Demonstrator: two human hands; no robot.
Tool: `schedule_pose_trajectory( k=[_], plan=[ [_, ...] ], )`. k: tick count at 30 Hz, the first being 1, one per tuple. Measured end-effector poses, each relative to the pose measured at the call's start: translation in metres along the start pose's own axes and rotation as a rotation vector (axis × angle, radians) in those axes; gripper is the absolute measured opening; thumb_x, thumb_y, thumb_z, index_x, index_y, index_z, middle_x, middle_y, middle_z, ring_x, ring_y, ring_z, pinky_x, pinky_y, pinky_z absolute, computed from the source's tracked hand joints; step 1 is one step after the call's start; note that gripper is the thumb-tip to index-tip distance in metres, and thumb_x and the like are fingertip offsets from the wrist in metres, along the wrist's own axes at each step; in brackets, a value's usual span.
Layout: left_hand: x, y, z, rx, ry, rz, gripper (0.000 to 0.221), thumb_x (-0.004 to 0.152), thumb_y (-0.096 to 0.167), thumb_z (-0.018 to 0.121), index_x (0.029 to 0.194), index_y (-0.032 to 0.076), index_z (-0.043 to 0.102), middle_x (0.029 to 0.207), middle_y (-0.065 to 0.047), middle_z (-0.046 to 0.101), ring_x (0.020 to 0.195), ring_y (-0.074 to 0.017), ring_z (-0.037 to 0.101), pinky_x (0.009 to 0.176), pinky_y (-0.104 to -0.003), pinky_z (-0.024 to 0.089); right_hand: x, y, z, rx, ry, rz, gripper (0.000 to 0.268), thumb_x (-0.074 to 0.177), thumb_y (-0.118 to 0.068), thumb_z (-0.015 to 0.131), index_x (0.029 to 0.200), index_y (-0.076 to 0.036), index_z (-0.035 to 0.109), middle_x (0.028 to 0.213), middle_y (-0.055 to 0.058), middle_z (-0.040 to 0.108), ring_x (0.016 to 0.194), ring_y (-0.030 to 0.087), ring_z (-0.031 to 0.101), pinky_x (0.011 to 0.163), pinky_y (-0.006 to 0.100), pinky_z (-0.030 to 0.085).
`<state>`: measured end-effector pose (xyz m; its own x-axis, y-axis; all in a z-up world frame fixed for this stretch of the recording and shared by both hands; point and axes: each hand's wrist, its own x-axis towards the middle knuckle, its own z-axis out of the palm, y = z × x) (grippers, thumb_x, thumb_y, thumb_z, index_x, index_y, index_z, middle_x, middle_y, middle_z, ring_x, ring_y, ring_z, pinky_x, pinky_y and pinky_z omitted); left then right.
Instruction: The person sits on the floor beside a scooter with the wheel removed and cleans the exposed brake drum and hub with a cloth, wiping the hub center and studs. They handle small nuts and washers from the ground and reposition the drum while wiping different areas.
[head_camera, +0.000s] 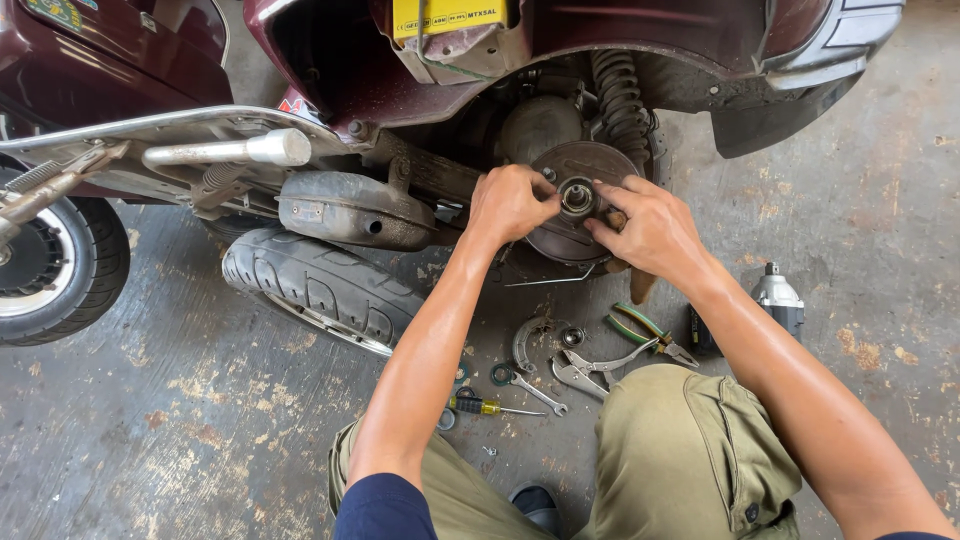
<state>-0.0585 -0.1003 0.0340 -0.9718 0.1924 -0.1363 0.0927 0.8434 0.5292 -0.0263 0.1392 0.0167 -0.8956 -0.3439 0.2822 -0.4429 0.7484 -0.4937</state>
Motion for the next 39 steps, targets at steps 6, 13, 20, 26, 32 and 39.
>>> schedule_pose_trajectory(
  k=[6,13,20,26,32,39],
  plan=[
    [0.003,0.009,-0.006,0.121,-0.062,0.028,0.031,0.081,0.048,0.066,0.098,0.027,0.082,0.094,0.004,0.078,0.106,-0.0242,0.070,0.095,-0.045,0.046,-0.001,0.003,0.005,-0.015,0.007,0.017,0.048,0.083,-0.046,0.079,0.126,-0.026,0.075,0.081,0.004,0.052,0.077,0.032,0.065,0.058,0.044,0.053],
    [0.004,0.007,-0.011,0.062,-0.085,0.054,0.032,0.082,0.045,0.067,0.100,0.023,0.082,0.095,0.000,0.079,0.107,-0.0292,0.070,0.098,-0.049,0.045,-0.002,0.002,0.004,-0.016,0.016,0.019,0.047,0.080,-0.043,0.080,0.122,-0.024,0.075,0.082,0.005,0.054,0.077,0.033,0.066,0.058,0.046,0.054],
    [0.001,0.011,-0.020,0.092,-0.076,0.100,0.025,0.087,0.037,0.066,0.101,0.023,0.082,0.093,0.000,0.079,0.103,-0.0306,0.072,0.100,-0.052,0.043,-0.001,0.002,0.004,-0.007,0.015,0.013,0.046,0.080,-0.043,0.081,0.121,-0.023,0.076,0.083,0.006,0.054,0.078,0.034,0.066,0.059,0.046,0.054],
    [0.001,0.015,-0.023,0.141,-0.072,0.132,0.024,0.089,0.034,0.065,0.100,0.022,0.082,0.091,-0.001,0.079,0.099,-0.0309,0.073,0.101,-0.053,0.044,-0.001,0.003,0.004,-0.014,0.005,0.012,0.046,0.080,-0.042,0.080,0.122,-0.023,0.075,0.084,0.005,0.054,0.080,0.034,0.066,0.059,0.046,0.054],
    [0.003,0.009,-0.017,0.141,-0.041,0.168,0.022,0.089,0.032,0.065,0.099,0.024,0.082,0.089,0.000,0.079,0.096,-0.0301,0.073,0.098,-0.052,0.044,0.003,0.008,0.000,0.035,-0.075,0.024,0.056,0.077,-0.044,0.080,0.127,-0.020,0.073,0.087,0.006,0.057,0.084,0.034,0.066,0.065,0.048,0.055],
    [-0.013,0.003,0.016,0.210,0.351,0.194,0.026,0.097,0.041,0.055,0.105,0.030,0.076,0.097,0.006,0.073,0.099,-0.0163,0.069,0.098,-0.042,0.046,-0.002,0.015,-0.056,0.778,-0.286,0.069,0.080,0.066,0.002,0.060,0.146,0.002,0.057,0.131,0.025,0.064,0.114,0.031,0.063,0.096,0.052,0.050]
  ],
)
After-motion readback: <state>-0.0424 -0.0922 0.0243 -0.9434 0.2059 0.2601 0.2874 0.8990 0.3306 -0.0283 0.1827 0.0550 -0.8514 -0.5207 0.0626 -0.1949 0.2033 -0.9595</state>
